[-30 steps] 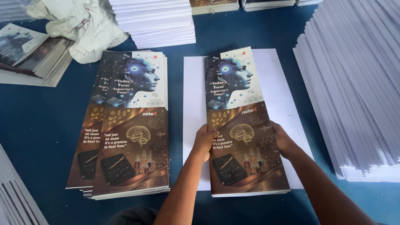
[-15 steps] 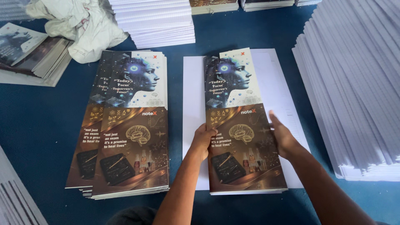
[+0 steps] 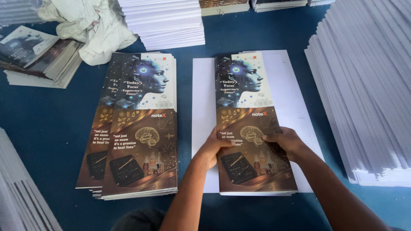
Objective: The person assembles notebooks by inserting loose sheets of paper into printed covers. They repeatedly pick up a cover, place a stack of paper inside, and set the completed notebook aside.
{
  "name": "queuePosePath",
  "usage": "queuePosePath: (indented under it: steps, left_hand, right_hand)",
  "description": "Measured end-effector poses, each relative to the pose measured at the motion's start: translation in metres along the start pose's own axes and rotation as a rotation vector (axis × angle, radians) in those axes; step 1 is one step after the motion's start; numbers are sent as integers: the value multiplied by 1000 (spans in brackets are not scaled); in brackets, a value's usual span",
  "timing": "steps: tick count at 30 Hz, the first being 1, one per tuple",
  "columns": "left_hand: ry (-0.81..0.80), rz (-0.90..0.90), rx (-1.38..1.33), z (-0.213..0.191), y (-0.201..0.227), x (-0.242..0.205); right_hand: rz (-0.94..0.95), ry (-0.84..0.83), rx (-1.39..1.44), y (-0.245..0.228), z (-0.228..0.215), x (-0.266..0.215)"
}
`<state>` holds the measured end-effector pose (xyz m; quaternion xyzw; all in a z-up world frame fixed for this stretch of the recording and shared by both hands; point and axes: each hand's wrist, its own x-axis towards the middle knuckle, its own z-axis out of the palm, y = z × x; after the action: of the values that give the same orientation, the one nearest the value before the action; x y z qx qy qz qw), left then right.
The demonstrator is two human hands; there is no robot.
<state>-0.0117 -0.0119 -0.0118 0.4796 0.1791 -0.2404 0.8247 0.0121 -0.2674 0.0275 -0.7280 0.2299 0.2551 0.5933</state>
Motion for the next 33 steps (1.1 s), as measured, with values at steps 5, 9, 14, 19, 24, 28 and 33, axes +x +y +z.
queuePosePath:
  steps: [5,9,14,19,24,28,33]
  left_hand:
    - [53,13,15,6,-2,1]
    - [51,73,7,1,-13,13]
    - [75,241,167,9,-24,17]
    - [118,258,89,23,-13,2]
    - [163,335,133,16,-3,0]
    - [165,402,138,-3,7,-4]
    - [198,435,193,-28,37,-37]
  right_hand:
    - [-62,-69,65,-2,-2,-8]
    - [-140,-209,39,0,0,-7]
    - [-158,-4,-318,3,13,0]
    - [-61,-28,-165,-6,16,-6]
    - [-68,-43,-102,-17,20,-18]
    - [-137,-66,-109,-31,32,-33]
    - [-207,-110,-120,-45,60,-60]
